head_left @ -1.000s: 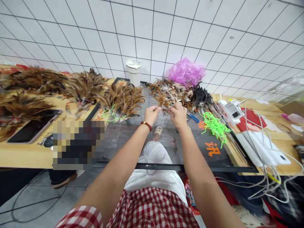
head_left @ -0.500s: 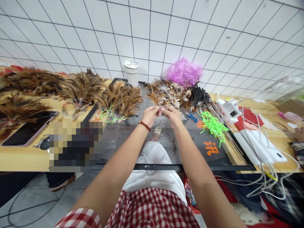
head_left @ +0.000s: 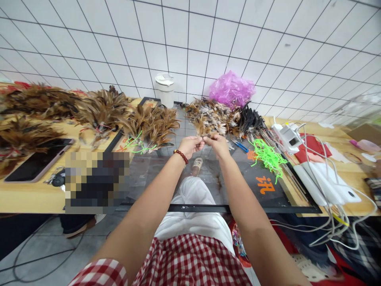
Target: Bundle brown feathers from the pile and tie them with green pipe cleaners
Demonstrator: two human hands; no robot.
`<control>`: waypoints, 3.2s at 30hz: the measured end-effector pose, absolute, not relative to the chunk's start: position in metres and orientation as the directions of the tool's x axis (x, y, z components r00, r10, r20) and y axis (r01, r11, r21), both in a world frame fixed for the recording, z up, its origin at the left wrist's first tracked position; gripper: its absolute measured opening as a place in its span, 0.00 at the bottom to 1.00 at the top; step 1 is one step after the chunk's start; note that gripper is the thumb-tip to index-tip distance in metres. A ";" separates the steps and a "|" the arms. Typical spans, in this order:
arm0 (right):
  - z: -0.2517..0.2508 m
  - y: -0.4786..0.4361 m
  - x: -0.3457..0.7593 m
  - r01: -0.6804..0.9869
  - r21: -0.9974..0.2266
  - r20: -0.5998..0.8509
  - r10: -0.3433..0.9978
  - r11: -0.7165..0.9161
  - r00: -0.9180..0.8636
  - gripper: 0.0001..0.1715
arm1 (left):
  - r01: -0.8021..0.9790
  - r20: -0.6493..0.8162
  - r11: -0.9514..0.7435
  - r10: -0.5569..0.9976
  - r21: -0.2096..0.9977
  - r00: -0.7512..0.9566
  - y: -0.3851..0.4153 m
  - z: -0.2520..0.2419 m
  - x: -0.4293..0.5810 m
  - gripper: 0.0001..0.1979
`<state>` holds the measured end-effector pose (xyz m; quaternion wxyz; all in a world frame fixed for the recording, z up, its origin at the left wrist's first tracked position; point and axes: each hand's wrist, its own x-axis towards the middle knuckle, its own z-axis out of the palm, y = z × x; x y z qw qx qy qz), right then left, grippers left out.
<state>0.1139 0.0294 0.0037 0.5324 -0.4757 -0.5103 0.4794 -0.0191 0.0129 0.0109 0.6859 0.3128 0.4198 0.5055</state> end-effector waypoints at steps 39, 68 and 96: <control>0.008 0.026 0.113 -0.235 -0.971 -0.027 0.999 -0.031 -0.017 0.19 | -0.357 -0.306 0.316 0.948 0.879 0.086 0.007 0.021 -0.016 0.05; 0.001 0.030 0.106 0.155 -0.979 0.135 0.991 0.130 0.023 0.14 | -0.573 -0.318 0.289 0.947 0.767 0.051 0.017 0.012 -0.025 0.02; 0.004 0.022 0.123 0.928 -0.287 0.223 0.959 0.237 -0.176 0.19 | -0.671 -0.319 0.253 0.947 0.697 0.026 0.021 0.017 -0.033 0.08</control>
